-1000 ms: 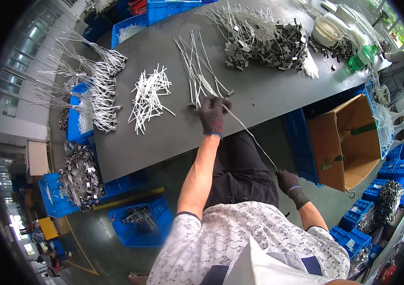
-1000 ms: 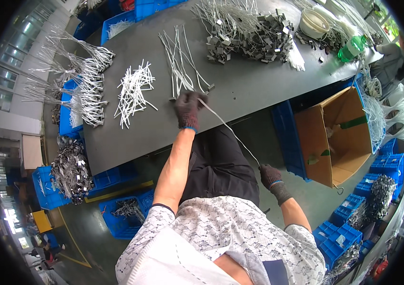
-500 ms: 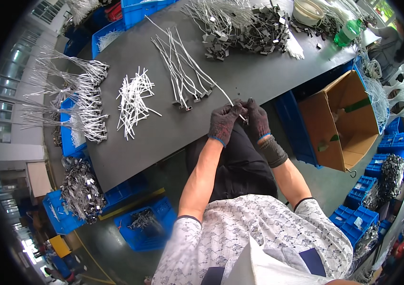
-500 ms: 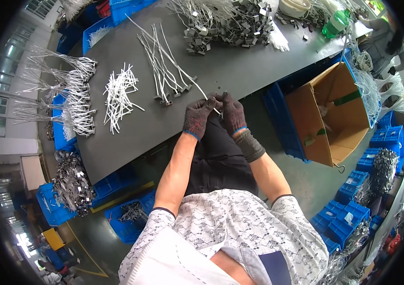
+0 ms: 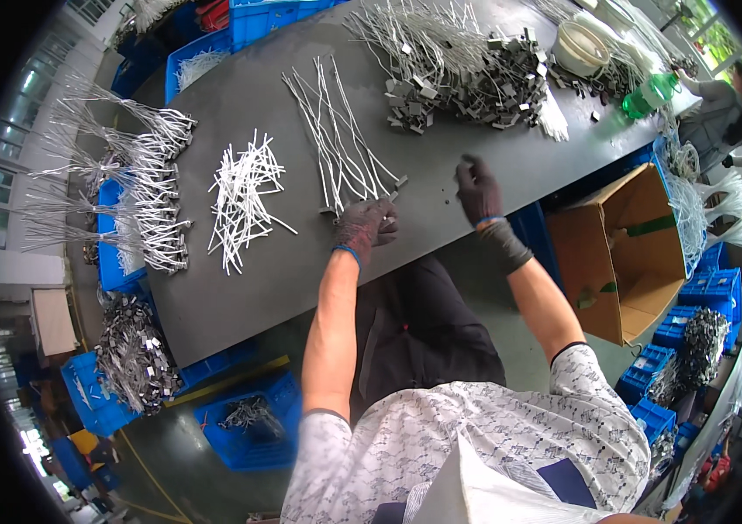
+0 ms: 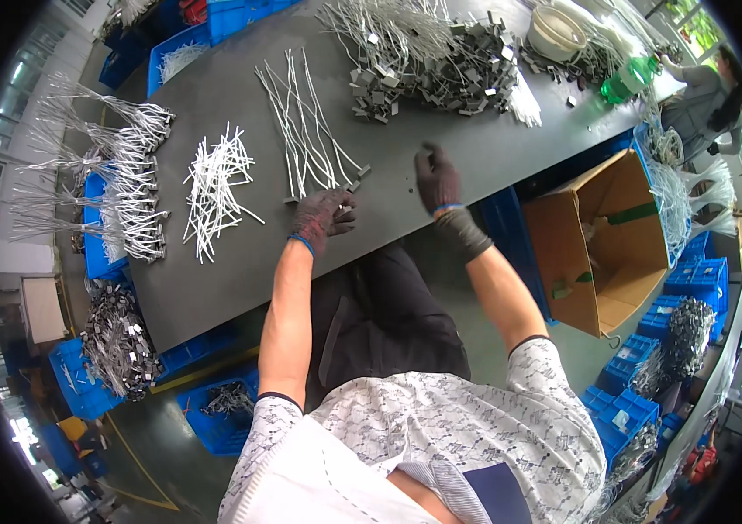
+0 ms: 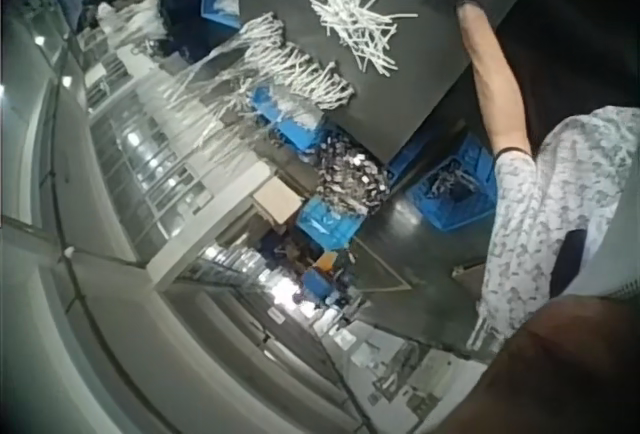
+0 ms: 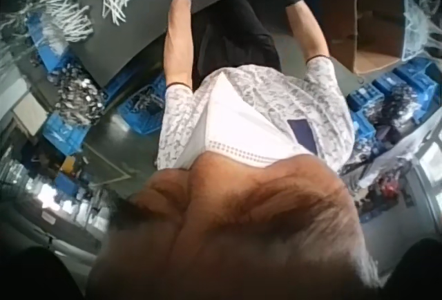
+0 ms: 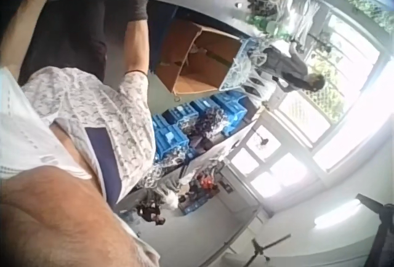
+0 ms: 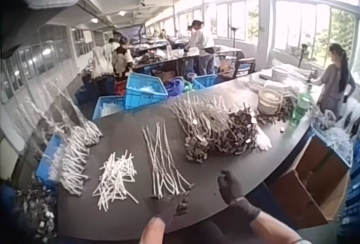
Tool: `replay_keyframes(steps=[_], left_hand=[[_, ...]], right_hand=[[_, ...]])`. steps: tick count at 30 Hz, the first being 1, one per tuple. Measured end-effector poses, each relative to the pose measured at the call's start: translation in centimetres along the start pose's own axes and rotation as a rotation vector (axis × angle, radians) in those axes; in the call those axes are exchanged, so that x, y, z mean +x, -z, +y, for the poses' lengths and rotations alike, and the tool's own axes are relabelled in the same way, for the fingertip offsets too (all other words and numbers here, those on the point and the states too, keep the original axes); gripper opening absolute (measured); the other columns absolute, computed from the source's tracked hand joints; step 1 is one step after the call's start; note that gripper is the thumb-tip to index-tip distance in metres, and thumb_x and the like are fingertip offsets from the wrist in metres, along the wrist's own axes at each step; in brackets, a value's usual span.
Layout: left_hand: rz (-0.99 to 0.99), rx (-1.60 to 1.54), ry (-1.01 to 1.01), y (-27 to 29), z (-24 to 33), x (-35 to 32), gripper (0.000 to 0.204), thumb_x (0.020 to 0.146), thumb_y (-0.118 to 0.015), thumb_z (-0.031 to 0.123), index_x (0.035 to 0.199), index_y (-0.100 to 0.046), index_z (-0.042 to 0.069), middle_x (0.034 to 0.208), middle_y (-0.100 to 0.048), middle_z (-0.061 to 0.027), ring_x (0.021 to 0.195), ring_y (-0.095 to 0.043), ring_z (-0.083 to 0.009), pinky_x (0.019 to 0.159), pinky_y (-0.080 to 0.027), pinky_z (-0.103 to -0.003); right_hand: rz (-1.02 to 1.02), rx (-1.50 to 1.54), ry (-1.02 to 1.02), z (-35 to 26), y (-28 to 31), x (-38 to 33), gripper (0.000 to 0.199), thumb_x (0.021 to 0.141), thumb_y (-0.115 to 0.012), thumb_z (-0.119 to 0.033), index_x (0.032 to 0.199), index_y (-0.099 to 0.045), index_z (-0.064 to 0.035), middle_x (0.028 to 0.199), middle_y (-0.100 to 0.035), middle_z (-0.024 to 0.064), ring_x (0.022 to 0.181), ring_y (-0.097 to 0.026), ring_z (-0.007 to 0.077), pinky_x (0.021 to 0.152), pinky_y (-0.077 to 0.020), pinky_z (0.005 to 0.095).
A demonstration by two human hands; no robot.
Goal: Sorting and bundling thin metal wires into organized groups on a factory workbench.
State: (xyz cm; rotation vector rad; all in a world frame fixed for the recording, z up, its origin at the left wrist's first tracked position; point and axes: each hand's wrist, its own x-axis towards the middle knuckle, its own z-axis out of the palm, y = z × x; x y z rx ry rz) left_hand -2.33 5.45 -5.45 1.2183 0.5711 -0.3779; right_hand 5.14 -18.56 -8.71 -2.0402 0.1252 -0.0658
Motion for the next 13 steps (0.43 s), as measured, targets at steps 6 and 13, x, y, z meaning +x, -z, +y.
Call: replay_keyframes(steps=[6, 13], left_hand=[[0.362, 0.712, -0.517, 6.4, -0.7, 3.4, 0.035, 0.094, -0.062, 0.035, 0.104, -0.068, 0.002, 0.093, -0.070, -0.0222, 0.086, -0.069, -0.0404, 0.077, -0.054, -0.048], [0.977, 0.922, -0.298, 14.9, -1.2, 3.9, 0.041, 0.086, -0.064, 0.042, 0.097, -0.072, 0.003, 0.094, -0.069, -0.0249, 0.088, -0.068, -0.0426, 0.078, -0.053, -0.050]], right_hand=[[0.191, -0.674, 0.227, 0.8, 0.2, 13.4, 0.051, 0.093, -0.058, -0.036, 0.140, -0.051, -0.0165, 0.104, -0.070, 0.0259, 0.095, -0.067, 0.0464, 0.086, -0.0520, 0.0560], [-0.090, -0.583, 0.200, 1.9, 0.6, 14.8, 0.056, 0.093, -0.062, -0.041, 0.140, -0.052, -0.0123, 0.113, -0.069, 0.0284, 0.102, -0.069, 0.0409, 0.092, -0.0512, 0.0539]])
